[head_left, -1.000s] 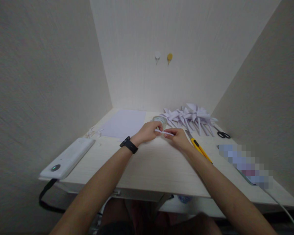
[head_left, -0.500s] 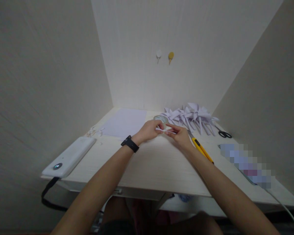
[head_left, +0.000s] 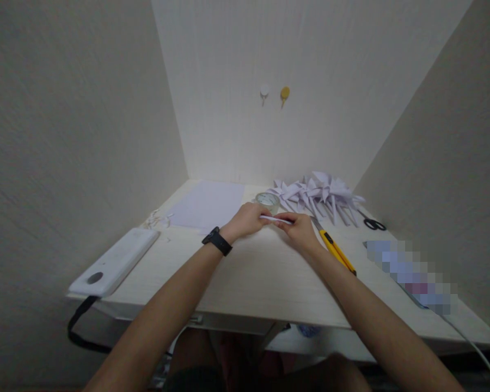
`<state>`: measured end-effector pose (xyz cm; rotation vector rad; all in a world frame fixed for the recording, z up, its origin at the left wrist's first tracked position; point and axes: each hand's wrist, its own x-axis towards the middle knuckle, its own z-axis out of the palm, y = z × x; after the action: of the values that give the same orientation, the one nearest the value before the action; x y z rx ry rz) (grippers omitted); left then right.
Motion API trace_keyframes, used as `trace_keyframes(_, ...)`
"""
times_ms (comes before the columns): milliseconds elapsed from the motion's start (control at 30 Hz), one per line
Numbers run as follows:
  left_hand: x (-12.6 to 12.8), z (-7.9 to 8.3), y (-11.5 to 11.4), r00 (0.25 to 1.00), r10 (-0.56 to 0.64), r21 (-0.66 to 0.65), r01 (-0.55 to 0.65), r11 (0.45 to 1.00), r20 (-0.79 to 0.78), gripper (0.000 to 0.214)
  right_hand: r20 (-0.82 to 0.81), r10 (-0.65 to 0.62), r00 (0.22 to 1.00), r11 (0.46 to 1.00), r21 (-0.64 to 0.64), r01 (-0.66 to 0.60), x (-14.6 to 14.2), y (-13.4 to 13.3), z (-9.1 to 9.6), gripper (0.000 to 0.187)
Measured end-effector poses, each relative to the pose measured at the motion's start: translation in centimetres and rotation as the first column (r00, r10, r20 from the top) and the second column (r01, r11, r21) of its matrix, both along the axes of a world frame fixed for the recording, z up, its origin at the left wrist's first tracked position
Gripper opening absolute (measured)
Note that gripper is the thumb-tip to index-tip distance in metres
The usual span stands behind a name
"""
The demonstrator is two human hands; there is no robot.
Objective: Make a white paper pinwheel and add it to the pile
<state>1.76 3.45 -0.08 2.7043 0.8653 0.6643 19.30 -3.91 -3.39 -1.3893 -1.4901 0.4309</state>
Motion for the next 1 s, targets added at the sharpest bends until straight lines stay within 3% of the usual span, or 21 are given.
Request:
trace_keyframes(400,-0.2,-0.1,-0.3,0.999,-0.003,0.137,0.01,0.991,-0.049,0.025,0.124,-0.083,0.989,0.996,0.035,0.079,0.8,0.5,-0.2,0.022)
trace_keyframes(500,-0.8,0.1,0.3,0.995,0.068,0.154,-0.056,0.987,-0.073,0.022,0.069,-0.141,0.988,0.989,0.045,0.138,1.4,0.7,0.1,0.028)
trace_keyframes(600,-1.1,0.0,0.8,0.992,0.118,0.158,-0.109,0.981,-0.052,0.02,0.051,-0.19,0.981,0.982,0.032,0.188,1.6,0.8,0.2,0.018)
trace_keyframes(733,-0.5,-0.2,0.4,1.0,0.011,0.204,-0.012,0.979,0.009,0.024,0.08,-0.159,0.984,0.98,0.134,0.148,0.7,0.5,0.1,0.012)
trace_keyframes(867,0.5,-0.2,-0.3,0.972,-0.058,0.023,0.054,0.998,0.229,0.018,-0.034,-0.137,0.99,0.957,0.254,0.141,-0.4,0.0,0.5,0.014)
trace_keyframes(1000,0.8,0.5,-0.7,0.871,-0.075,-0.202,0.195,0.96,0.485,0.015,-0.131,-0.088,0.987,0.912,0.388,0.133,-1.5,-1.1,1.8,0.011)
